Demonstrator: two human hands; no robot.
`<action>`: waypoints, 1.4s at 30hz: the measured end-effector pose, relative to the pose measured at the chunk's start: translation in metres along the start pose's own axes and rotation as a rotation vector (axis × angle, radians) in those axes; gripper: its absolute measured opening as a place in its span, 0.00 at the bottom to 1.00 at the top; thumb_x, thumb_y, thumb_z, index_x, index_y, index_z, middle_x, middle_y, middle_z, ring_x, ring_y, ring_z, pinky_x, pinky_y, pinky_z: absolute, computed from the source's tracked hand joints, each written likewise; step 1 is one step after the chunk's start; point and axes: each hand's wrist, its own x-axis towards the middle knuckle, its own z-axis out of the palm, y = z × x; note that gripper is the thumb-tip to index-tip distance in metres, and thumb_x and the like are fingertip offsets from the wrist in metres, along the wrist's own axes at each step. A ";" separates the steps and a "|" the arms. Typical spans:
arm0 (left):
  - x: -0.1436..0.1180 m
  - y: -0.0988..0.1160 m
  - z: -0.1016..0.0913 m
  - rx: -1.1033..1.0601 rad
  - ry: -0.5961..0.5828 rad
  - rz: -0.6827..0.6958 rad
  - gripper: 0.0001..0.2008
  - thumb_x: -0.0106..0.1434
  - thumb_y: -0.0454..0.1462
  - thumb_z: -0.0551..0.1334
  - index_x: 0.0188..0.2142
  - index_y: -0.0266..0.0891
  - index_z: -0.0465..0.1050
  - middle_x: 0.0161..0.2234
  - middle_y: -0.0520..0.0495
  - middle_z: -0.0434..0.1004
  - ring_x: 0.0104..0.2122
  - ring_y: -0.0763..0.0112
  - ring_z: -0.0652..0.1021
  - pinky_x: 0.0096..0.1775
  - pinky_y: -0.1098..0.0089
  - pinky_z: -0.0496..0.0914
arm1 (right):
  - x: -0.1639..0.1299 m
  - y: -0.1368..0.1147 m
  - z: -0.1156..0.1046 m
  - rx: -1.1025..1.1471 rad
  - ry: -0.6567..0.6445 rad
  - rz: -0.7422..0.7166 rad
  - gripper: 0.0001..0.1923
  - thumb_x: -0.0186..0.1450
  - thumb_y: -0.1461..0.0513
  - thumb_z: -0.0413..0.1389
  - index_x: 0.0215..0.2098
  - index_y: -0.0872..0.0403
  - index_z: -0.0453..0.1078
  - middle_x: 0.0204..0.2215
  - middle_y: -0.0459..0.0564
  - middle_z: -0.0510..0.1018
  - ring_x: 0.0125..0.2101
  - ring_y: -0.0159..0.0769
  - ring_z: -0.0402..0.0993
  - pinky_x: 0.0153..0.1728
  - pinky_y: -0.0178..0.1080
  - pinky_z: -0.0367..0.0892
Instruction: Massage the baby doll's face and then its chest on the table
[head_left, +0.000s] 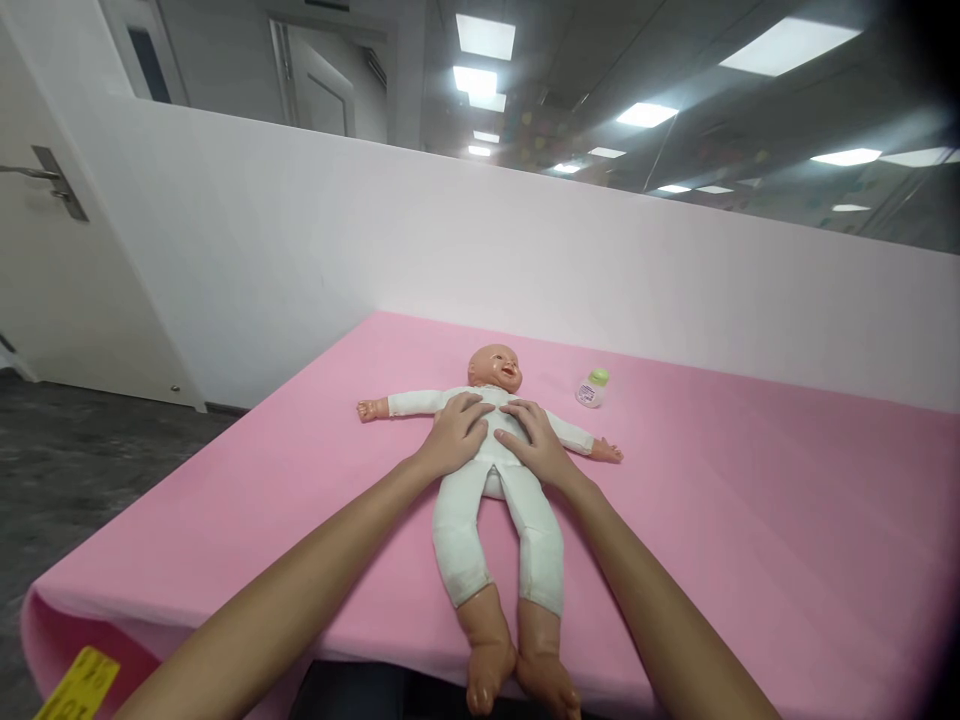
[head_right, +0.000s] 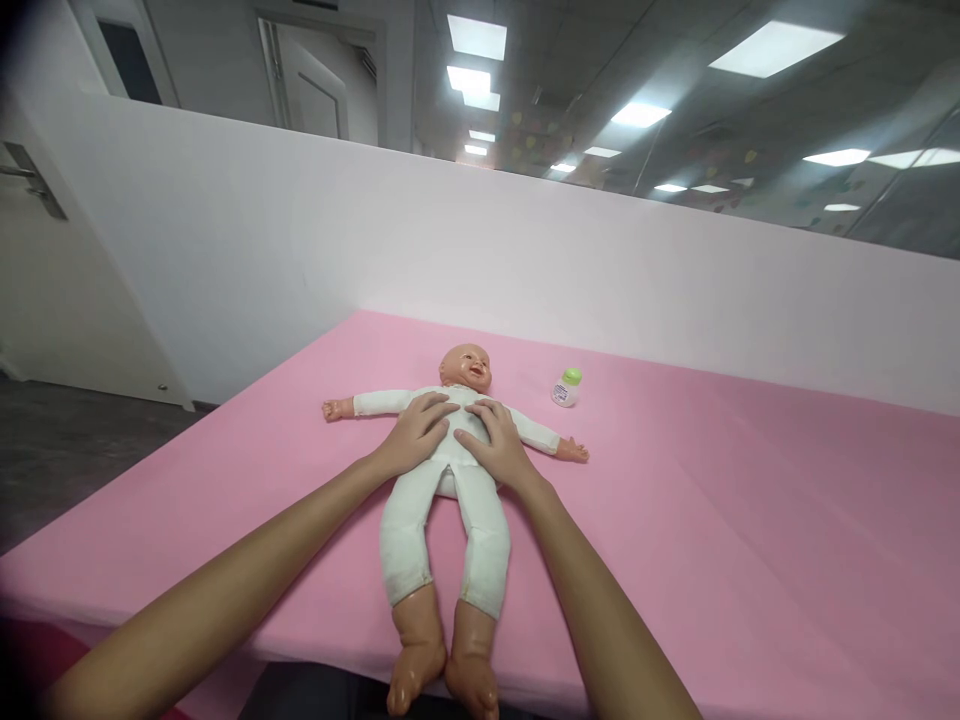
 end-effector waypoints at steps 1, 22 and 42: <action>0.000 0.001 -0.001 -0.004 -0.005 -0.003 0.18 0.73 0.41 0.55 0.58 0.46 0.75 0.61 0.42 0.70 0.64 0.54 0.68 0.66 0.46 0.62 | 0.000 0.000 0.000 0.000 0.001 -0.001 0.22 0.69 0.46 0.59 0.57 0.45 0.71 0.59 0.52 0.69 0.64 0.48 0.62 0.68 0.54 0.58; 0.000 0.013 -0.004 0.066 0.017 -0.073 0.18 0.69 0.43 0.60 0.57 0.45 0.73 0.57 0.42 0.70 0.61 0.50 0.67 0.61 0.45 0.62 | -0.002 -0.001 0.000 -0.055 -0.063 0.057 0.41 0.63 0.42 0.63 0.69 0.46 0.61 0.69 0.55 0.59 0.70 0.53 0.52 0.71 0.57 0.51; -0.001 0.016 -0.007 0.051 0.036 -0.073 0.10 0.66 0.40 0.62 0.46 0.44 0.74 0.47 0.46 0.74 0.53 0.55 0.72 0.55 0.52 0.65 | 0.001 0.006 -0.001 0.018 -0.010 0.051 0.29 0.65 0.48 0.62 0.62 0.45 0.71 0.65 0.53 0.67 0.67 0.51 0.60 0.69 0.58 0.55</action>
